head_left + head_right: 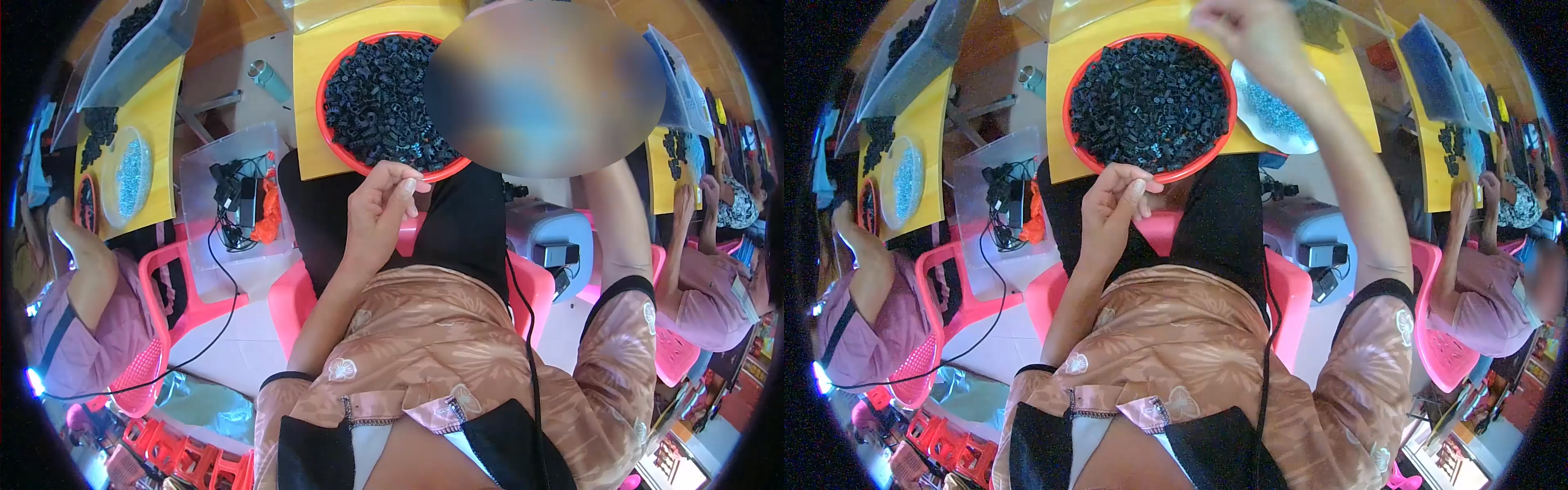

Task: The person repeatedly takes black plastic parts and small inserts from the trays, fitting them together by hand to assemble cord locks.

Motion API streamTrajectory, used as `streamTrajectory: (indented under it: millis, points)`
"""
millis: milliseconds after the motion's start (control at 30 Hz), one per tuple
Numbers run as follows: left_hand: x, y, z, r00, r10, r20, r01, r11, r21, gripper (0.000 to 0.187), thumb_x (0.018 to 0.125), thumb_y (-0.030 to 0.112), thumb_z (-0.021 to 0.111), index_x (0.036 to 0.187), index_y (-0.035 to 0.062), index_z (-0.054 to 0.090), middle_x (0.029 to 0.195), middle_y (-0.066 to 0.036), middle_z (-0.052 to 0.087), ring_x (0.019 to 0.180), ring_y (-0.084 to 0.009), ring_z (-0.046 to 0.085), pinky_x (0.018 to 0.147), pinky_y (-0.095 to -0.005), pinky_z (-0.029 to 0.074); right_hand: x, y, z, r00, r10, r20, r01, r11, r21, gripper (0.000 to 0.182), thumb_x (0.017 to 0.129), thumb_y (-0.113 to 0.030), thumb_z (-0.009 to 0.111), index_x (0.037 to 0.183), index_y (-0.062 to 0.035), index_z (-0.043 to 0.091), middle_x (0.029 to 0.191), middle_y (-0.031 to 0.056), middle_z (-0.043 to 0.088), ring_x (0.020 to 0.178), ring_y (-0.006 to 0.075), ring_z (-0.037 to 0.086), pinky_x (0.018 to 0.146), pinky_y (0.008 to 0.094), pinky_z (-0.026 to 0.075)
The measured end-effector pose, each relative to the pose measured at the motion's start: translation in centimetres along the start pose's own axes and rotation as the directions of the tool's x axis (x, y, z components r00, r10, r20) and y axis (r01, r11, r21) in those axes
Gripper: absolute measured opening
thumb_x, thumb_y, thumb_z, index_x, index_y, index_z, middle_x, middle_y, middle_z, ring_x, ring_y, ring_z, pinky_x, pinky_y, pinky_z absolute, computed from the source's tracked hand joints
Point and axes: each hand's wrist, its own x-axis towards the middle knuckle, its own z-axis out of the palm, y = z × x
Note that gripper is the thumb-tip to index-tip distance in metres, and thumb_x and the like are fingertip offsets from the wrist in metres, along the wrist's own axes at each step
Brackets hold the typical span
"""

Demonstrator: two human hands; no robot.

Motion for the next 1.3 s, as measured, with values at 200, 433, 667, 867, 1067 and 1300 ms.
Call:
streamTrajectory:
  millis: [200,433,667,867,1067,1300]
  points:
    - [0.0,-0.3,-0.4,1.000,-0.003,-0.028,0.002,1.000,-0.013,0.011,0.094,0.010,0.051,0.097,0.0010,0.057,0.087,-0.004,0.063,0.062,-0.0032,0.048,0.059,-0.0182,0.042,-1.3,0.0,8.2,0.946,-0.176,0.273,0.183,0.983,0.000,0.020,0.076,-0.014,0.068,0.095,-0.0082,0.067,0.088,0.0125,0.061,0.083,0.0296,0.061,0.073,0.0389,0.050]
    - [0.1,-0.5,-1.2,0.999,-0.010,-0.041,0.010,1.000,0.008,0.012,0.094,0.014,0.051,0.099,0.0042,0.056,0.089,-0.004,0.065,0.064,-0.0039,0.050,0.057,-0.0176,0.039,-1.3,-0.1,9.5,0.906,-0.198,0.374,0.243,0.967,-0.077,0.017,0.079,-0.010,0.064,0.095,-0.0053,0.062,0.090,0.0112,0.057,0.083,0.0302,0.059,0.074,0.0396,0.048]
    - [1.1,-0.6,-1.1,0.996,-0.037,-0.075,0.036,0.999,-0.023,0.011,0.093,0.013,0.053,0.099,0.0042,0.056,0.090,-0.004,0.065,0.064,-0.0033,0.049,0.057,-0.0177,0.038,-2.7,0.4,6.7,0.947,-0.100,0.306,0.119,0.992,-0.044,0.012,0.079,-0.006,0.062,0.090,-0.0037,0.060,0.086,0.0123,0.057,0.079,0.0308,0.060,0.072,0.0386,0.048]
    - [1.3,-0.9,-0.8,0.997,-0.038,-0.070,0.037,0.999,-0.022,0.011,0.093,0.012,0.053,0.099,0.0041,0.056,0.090,-0.004,0.066,0.063,-0.0033,0.049,0.057,-0.0174,0.038,-2.9,-1.4,7.2,0.915,-0.127,0.383,0.136,0.991,0.005,0.015,0.080,-0.011,0.065,0.092,-0.0033,0.061,0.086,0.0123,0.057,0.082,0.0300,0.059,0.072,0.0386,0.048]
    - [1.1,-0.5,-1.5,0.989,-0.051,-0.136,0.043,0.997,-0.057,0.014,0.092,0.012,0.055,0.103,0.0027,0.055,0.092,-0.006,0.066,0.065,-0.0036,0.052,0.057,-0.0169,0.041,-3.3,-1.4,8.1,0.924,-0.078,0.374,0.087,0.996,-0.006,0.020,0.079,-0.015,0.068,0.091,-0.0016,0.061,0.086,0.0128,0.057,0.081,0.0306,0.060,0.071,0.0389,0.049]
    - [2.0,0.5,-0.3,0.980,-0.098,-0.174,0.040,0.949,-0.313,0.025,0.091,0.010,0.058,0.111,-0.0015,0.050,0.096,-0.011,0.065,0.079,-0.0099,0.064,0.065,-0.0202,0.052,-5.4,-7.0,4.6,0.879,-0.170,0.446,0.067,0.969,0.239,0.019,0.074,-0.011,0.068,0.089,-0.0005,0.062,0.086,0.0159,0.058,0.082,0.0354,0.060,0.071,0.0425,0.049]
